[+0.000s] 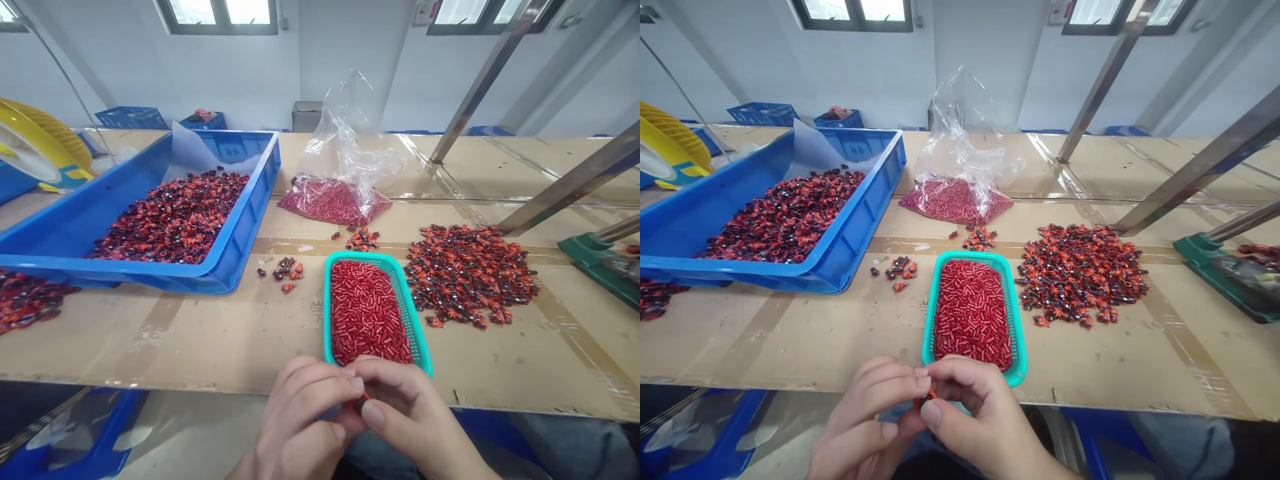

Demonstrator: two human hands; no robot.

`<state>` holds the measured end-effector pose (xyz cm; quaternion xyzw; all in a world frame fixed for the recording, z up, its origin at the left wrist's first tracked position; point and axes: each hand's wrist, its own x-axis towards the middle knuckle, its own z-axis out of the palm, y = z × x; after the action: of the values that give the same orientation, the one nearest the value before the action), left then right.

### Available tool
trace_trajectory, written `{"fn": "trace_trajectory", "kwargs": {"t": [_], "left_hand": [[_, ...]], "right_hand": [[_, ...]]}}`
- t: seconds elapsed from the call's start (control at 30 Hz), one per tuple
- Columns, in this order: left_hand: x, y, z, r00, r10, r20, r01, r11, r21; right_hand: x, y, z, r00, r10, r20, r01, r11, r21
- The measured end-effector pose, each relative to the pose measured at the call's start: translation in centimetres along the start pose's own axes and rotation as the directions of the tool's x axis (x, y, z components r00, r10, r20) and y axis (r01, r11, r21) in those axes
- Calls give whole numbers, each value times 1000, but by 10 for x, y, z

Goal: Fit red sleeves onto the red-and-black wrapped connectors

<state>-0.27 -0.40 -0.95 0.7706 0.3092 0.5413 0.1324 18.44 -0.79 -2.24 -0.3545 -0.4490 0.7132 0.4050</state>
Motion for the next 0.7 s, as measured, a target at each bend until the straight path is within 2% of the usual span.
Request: {"fn": "trace_trajectory", "kwargs": {"t": [0.1, 0.23, 0.33, 0.43, 0.57, 0.63, 0.7], "left_hand": [[5, 1, -2, 999, -17, 28, 17, 999, 32], [2, -2, -4, 998, 16, 60, -22, 995, 100], [-7, -4, -1, 997, 67, 36, -70, 994, 79], [-9, -3, 4, 998, 66, -3, -65, 996, 55], [3, -9, 7, 994, 83, 67, -85, 996, 23], [9, -25, 3, 991, 50, 122, -62, 994, 95], [13, -51, -4, 986, -69, 151, 28, 966, 256]], "right_hand": [[3, 0, 4, 1000, -6, 7, 6, 1000, -5], [9, -2, 12, 995, -95, 2, 95, 993, -66], [12, -2, 15, 980, -198, 4, 196, 964, -180], [12, -2, 16, 950, -313, -21, 290, 903, -318], [8, -6, 8, 928, -366, -69, 296, 837, -460], [8, -10, -9, 908, -396, -133, 248, 766, -593], [11, -14, -39, 832, -503, -234, 119, 574, -810]]}}
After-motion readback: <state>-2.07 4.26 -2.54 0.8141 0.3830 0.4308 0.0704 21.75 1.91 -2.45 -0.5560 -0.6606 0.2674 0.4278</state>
